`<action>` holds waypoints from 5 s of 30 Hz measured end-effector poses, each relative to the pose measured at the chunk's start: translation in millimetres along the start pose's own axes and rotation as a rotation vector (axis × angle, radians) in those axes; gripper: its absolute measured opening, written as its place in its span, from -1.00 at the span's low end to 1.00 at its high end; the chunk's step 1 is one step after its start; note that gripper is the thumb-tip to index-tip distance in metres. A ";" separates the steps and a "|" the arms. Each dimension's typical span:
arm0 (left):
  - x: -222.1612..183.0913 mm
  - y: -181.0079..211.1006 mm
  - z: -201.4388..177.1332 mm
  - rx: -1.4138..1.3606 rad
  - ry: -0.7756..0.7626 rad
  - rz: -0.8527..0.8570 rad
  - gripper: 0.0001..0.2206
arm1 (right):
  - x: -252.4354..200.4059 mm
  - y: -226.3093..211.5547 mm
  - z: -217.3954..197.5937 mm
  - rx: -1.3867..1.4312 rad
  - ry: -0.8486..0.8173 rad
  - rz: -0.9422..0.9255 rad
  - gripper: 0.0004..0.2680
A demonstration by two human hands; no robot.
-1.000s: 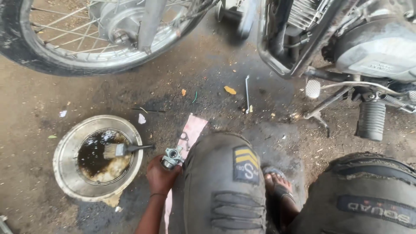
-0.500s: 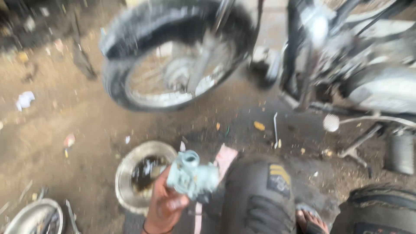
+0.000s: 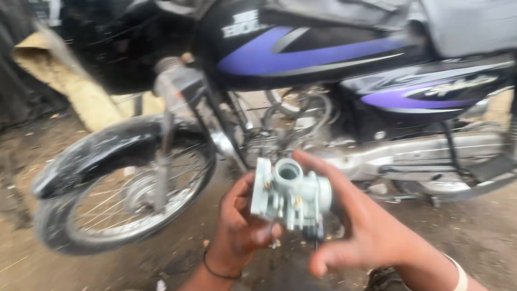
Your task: The person cleans a motorcycle carburetor in a bowl of solvent using a brush, then reassembles its parts including the spring and piston by hand, mounts the carburetor onto the motorcycle engine, attaches the fuel hose, and tightens it with a screwdriver.
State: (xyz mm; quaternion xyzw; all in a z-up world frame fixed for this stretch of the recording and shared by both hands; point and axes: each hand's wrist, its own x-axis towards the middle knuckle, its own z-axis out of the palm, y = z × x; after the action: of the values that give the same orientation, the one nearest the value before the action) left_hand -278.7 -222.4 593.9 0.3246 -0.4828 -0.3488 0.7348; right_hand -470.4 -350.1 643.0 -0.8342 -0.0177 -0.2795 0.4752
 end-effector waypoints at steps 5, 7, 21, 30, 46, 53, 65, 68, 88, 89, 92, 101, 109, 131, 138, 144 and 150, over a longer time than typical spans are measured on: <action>64.9 -56.4 39.5 -0.260 0.052 -0.016 -0.25 | 14.3 59.2 -48.4 0.235 0.023 -0.005 -0.10; 85.8 -94.2 29.8 -0.290 0.120 -0.090 -0.34 | 16.7 96.9 -51.2 0.331 0.168 0.107 -0.14; 153.8 -199.2 -97.2 -0.362 0.335 -0.130 -0.55 | 113.0 237.8 -37.3 0.368 0.233 0.247 -0.22; 165.3 -175.2 -115.6 -0.329 0.271 -0.191 -0.29 | 125.8 235.6 -20.3 0.392 0.339 0.135 -0.16; 180.6 -274.8 -174.0 -0.539 0.256 -0.885 -0.52 | 36.8 386.5 -90.6 0.710 0.451 0.330 -0.65; 141.7 -346.7 -186.6 0.463 -0.205 0.124 -0.65 | -48.1 420.6 -167.3 0.589 0.458 0.346 -0.65; 135.0 -349.0 -193.3 0.562 -0.200 0.156 -0.67 | -72.2 461.0 -149.2 0.371 0.489 0.347 -0.60; 143.9 -325.7 -187.9 0.568 -0.200 0.170 -0.68 | -54.5 455.8 -128.6 0.305 0.495 0.349 -0.58; 132.6 -285.2 -151.3 -0.223 0.598 -0.509 -0.36 | 233.3 265.9 -39.0 0.086 0.311 0.689 -0.61; 120.8 -300.8 -154.9 -0.223 0.599 -0.511 -0.36 | 241.6 271.7 -25.6 0.087 0.311 0.690 -0.61; 96.3 -340.5 -168.5 -0.166 0.647 -0.528 -0.37 | 267.0 292.9 5.3 -0.123 0.207 0.830 -0.65; 49.3 -372.6 -198.4 -0.164 0.553 -0.768 -0.41 | 290.4 341.6 39.1 -0.522 0.291 0.761 -0.57; 51.7 -349.0 -195.7 -0.174 0.636 -0.752 -0.39 | 284.6 351.1 25.1 -0.246 0.210 0.794 -0.75; 92.9 -276.8 -154.6 -0.244 0.470 -0.365 -0.28 | 249.9 285.3 -45.1 0.484 0.203 0.770 -0.77; 126.1 -269.4 -154.0 -0.409 0.556 -0.277 -0.37 | 260.1 305.5 -49.9 0.485 0.158 0.773 -0.76; 134.6 -275.2 -150.5 -0.437 0.541 -0.339 -0.29 | 258.7 302.5 -71.4 0.630 0.110 0.653 -0.82; 141.7 -275.7 -145.6 -0.376 0.527 -0.272 -0.24 | 261.2 329.0 -89.3 0.761 0.082 0.522 -0.81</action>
State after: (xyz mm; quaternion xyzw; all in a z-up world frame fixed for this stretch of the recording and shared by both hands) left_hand -156.2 -469.5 391.0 0.3239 -0.1561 -0.4303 0.8280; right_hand -193.2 -663.7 546.6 -0.5654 0.1106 -0.1567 0.8022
